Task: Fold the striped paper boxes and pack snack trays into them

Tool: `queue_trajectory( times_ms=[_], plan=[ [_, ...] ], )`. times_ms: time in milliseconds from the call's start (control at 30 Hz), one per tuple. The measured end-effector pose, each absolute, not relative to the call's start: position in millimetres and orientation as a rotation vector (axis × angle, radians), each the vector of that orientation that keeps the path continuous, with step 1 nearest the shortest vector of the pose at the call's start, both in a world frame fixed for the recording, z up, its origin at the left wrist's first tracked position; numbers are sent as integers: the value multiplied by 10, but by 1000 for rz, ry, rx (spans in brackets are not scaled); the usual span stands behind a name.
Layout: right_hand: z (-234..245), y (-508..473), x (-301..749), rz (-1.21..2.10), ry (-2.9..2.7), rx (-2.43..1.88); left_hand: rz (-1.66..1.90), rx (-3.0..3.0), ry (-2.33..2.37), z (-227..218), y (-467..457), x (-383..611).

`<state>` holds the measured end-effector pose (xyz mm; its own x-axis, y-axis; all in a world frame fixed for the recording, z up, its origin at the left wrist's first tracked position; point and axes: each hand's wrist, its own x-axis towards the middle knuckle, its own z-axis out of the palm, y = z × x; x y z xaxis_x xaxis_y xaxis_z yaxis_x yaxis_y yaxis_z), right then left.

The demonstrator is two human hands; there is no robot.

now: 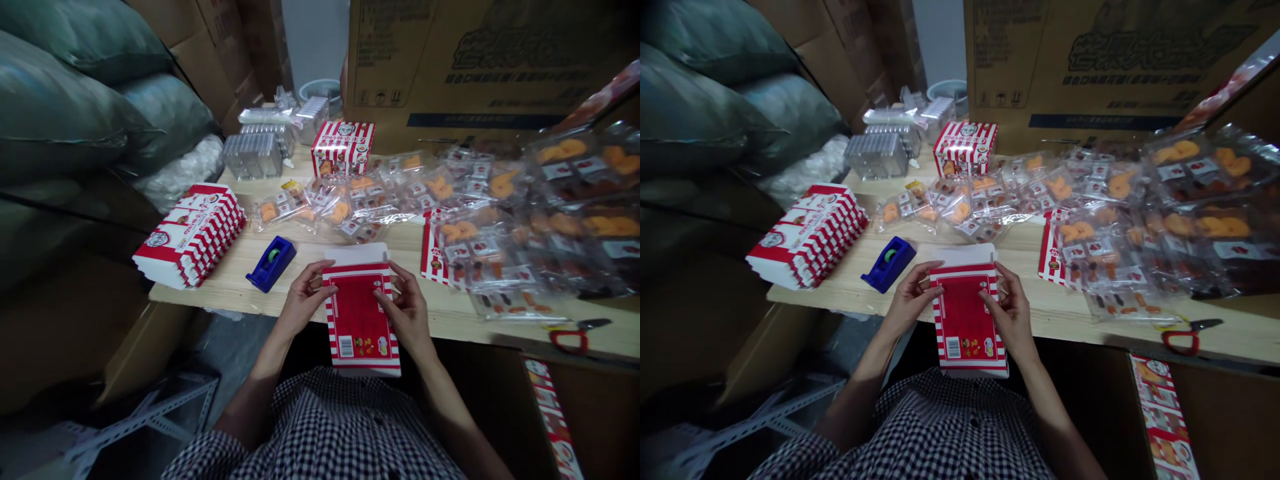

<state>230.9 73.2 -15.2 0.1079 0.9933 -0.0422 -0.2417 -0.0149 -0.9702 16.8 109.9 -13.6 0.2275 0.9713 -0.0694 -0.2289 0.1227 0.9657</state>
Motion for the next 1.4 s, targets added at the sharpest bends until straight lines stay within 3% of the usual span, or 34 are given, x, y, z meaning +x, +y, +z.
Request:
queue_trajectory(
  times_ms=[400,867,1400],
  plan=[
    [-943,843,2232,1288,-835,-1139,1088,973,1046,-896,1300,261],
    [-562,907,2372,1237,-921,-1117,1055,1049,1000,-434,1277,158],
    [-751,1109,2654,1419,-1072,-1171,866,1030,959,-668,1374,65]
  ],
)
